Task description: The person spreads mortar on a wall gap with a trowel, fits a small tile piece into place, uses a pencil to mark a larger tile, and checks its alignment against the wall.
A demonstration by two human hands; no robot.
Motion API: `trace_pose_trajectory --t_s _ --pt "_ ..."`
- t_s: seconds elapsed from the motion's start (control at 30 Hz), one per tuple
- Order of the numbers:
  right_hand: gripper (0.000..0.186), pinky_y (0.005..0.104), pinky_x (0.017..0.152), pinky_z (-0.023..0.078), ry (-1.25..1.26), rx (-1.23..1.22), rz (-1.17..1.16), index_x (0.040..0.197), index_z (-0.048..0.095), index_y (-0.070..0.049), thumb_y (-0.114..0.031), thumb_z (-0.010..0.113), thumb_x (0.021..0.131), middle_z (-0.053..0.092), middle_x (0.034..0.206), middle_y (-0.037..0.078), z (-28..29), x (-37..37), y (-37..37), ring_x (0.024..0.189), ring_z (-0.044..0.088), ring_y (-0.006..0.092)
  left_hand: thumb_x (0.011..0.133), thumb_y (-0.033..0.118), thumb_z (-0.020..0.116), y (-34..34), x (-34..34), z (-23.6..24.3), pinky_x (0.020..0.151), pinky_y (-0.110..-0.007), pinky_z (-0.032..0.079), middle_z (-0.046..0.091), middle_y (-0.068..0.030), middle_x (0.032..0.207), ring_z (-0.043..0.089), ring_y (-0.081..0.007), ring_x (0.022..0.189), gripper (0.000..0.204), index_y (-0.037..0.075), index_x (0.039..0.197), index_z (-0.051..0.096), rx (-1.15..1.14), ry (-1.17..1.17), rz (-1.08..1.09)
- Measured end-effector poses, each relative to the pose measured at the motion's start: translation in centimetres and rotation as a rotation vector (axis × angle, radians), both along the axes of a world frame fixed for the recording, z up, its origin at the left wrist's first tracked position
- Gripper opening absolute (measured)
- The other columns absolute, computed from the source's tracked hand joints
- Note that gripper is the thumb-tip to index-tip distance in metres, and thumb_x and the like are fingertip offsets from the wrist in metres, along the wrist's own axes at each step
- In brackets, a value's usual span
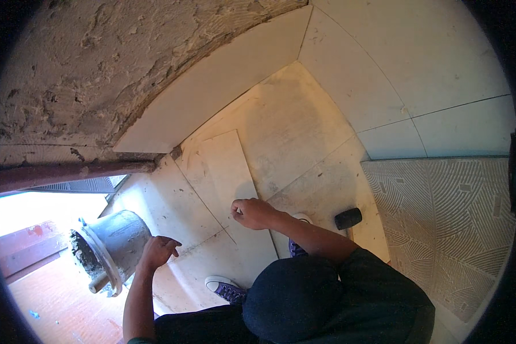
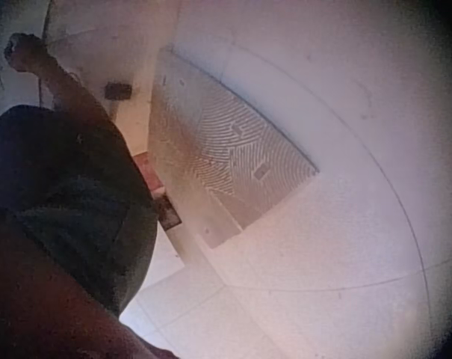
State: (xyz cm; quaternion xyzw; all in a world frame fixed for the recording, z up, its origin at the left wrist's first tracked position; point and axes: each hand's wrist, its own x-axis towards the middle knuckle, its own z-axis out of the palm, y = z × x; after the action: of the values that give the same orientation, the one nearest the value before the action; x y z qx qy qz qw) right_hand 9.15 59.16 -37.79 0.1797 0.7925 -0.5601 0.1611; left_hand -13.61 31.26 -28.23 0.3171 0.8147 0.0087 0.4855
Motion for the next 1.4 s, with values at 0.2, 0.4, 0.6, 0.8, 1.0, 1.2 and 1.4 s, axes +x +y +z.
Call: trace_pose_trajectory --t_s 0.2,0.4,0.6,0.8,1.0,1.2,1.4 --pt "0.026 0.0490 0.083 0.055 -0.037 0.014 0.009 0.108 0.067 -0.006 -0.029 0.060 0.098 0.074 0.100 0.020 -0.1 0.3 0.2 0.095 0.071 0.0387 0.090 0.025 0.051 1.2 0.6 0.5 0.087 -0.037 0.057 0.077 -0.0083 0.078 0.075 -0.0255 0.085 0.037 0.007 0.107 0.079 -0.023 -0.016 0.055" --pt "0.027 0.0486 0.084 0.056 -0.045 0.004 0.005 0.109 0.067 -0.006 -0.030 0.060 0.098 0.074 0.101 0.020 0.0 0.3 0.2 0.095 0.072 0.0384 0.090 0.022 0.055 1.2 0.6 0.4 0.085 -0.038 0.058 0.077 -0.0115 0.079 0.075 -0.0252 0.080 0.037 0.007 0.117 0.076 0.010 -0.024 0.022" --pt "0.028 0.0488 0.083 0.056 -0.031 0.012 0.001 0.109 0.067 -0.005 -0.030 0.060 0.098 0.074 0.100 0.020 -0.2 0.2 0.1 0.093 0.072 0.0387 0.092 0.020 0.059 0.3 0.5 -0.6 0.083 -0.039 0.058 0.076 -0.0125 0.079 0.075 -0.0267 0.078 0.028 0.006 0.111 0.076 0.041 -0.003 -0.036" --pt "0.027 0.0493 0.082 0.056 0.001 0.008 -0.013 0.107 0.068 -0.005 -0.029 0.060 0.098 0.074 0.098 0.020 -0.8 0.2 -0.2 0.091 0.072 0.0388 0.101 0.033 0.057 1.0 1.1 -0.1 0.081 -0.041 0.058 0.073 -0.0110 0.071 0.072 -0.0293 0.071 0.033 0.007 0.095 0.077 -0.030 0.031 -0.100" --pt "0.026 0.0492 0.082 0.056 -0.004 0.020 -0.020 0.105 0.068 -0.005 -0.029 0.060 0.097 0.074 0.098 0.020 -1.1 0.7 -0.1 0.091 0.072 0.0387 0.106 0.046 0.046 3.2 2.0 0.9 0.081 -0.043 0.057 0.071 -0.0101 0.065 0.072 -0.0299 0.070 0.055 0.007 0.083 0.079 -0.202 0.044 0.002" --pt "0.026 0.0506 0.084 0.055 0.002 0.019 -0.004 0.104 0.068 -0.005 -0.029 0.060 0.097 0.074 0.099 0.020 -0.8 -0.2 -0.4 0.093 0.071 0.0394 0.107 0.043 0.041 1.9 1.3 0.8 0.082 -0.043 0.057 0.072 -0.0095 0.065 0.073 -0.0294 0.070 0.056 0.009 0.087 0.080 -0.164 0.038 -0.012" --pt "0.027 0.0519 0.086 0.055 -0.008 -0.015 -0.016 0.104 0.068 -0.005 -0.030 0.060 0.097 0.074 0.100 0.019 -0.2 0.3 0.2 0.095 0.071 0.0396 0.109 0.039 0.039 1.5 1.5 -0.4 0.084 -0.043 0.057 0.073 -0.0088 0.069 0.073 -0.0295 0.077 0.052 0.009 0.096 0.079 -0.079 0.031 -0.027"
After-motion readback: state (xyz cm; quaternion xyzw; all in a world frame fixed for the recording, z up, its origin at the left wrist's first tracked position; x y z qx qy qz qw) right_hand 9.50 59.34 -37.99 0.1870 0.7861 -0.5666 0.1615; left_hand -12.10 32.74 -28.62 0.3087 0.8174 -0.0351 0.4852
